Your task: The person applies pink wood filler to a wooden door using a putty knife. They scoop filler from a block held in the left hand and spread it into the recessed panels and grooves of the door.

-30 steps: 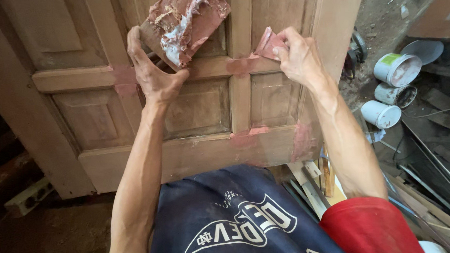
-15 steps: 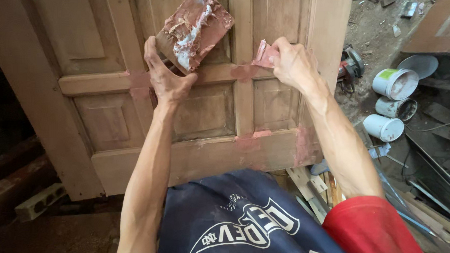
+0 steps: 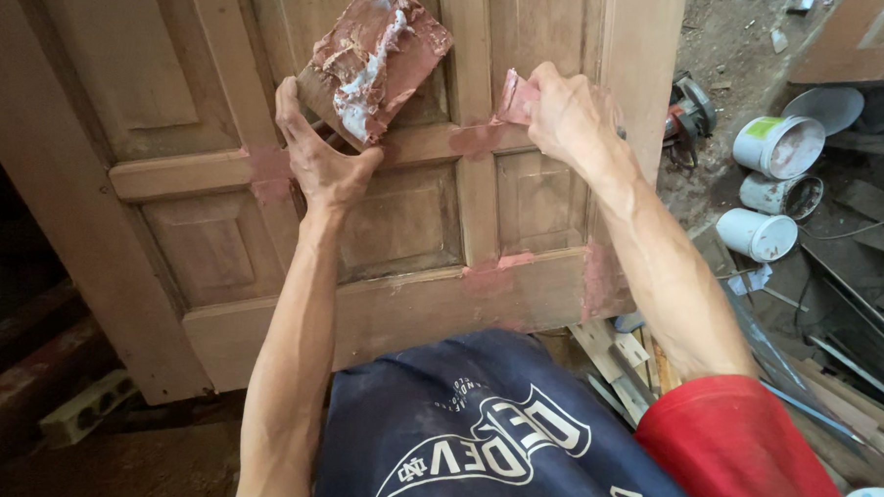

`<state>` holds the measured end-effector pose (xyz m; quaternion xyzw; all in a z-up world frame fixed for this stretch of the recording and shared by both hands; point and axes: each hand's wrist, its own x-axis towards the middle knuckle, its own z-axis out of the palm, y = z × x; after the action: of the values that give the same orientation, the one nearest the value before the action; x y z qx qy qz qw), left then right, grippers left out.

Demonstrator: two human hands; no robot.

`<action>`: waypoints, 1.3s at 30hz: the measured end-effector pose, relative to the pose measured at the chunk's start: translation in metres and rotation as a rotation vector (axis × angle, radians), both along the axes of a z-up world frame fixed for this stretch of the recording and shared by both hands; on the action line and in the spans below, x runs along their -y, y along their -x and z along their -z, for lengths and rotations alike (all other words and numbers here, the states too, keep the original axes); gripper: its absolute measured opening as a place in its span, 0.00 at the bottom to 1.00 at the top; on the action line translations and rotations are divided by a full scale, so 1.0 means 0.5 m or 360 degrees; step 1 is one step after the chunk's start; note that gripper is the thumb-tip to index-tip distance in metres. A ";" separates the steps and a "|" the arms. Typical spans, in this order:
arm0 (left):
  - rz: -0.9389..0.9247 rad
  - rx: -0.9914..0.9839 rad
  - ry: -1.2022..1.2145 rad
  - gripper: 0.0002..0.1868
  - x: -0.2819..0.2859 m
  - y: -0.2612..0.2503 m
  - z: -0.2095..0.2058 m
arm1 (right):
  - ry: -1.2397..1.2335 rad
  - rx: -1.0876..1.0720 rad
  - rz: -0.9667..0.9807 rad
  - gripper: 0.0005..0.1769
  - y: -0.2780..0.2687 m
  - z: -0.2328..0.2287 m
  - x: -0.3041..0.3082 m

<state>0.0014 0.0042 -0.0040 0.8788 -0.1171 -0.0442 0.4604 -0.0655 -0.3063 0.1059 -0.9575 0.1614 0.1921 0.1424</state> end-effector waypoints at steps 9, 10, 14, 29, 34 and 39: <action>-0.0024 -0.0019 0.0017 0.65 0.006 0.001 -0.019 | 0.0044 0.0059 0.0025 0.11 0.019 -0.005 0.036; -0.0028 -0.0016 0.0021 0.65 0.005 0.003 -0.023 | -0.0041 0.0098 0.0070 0.10 0.024 -0.001 0.028; -0.0095 -0.0198 0.0099 0.65 0.006 -0.007 -0.031 | 0.0210 0.0097 0.0046 0.12 0.040 0.017 0.005; -0.0591 -0.0524 0.0684 0.62 0.014 0.132 -0.156 | -0.1457 0.0405 0.1249 0.10 0.320 0.006 -0.132; -0.0794 -0.0668 0.0723 0.60 -0.137 0.273 -0.207 | -0.1613 0.0508 0.1101 0.20 0.362 0.051 -0.215; -0.1129 -0.0309 0.0793 0.54 -0.318 0.346 -0.191 | -0.1222 0.0668 0.0086 0.23 0.333 0.084 -0.346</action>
<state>-0.1714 0.1629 0.0914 0.7186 0.2283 0.0638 0.6538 -0.2320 -0.1331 0.0640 -0.8489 0.0709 0.0356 0.5226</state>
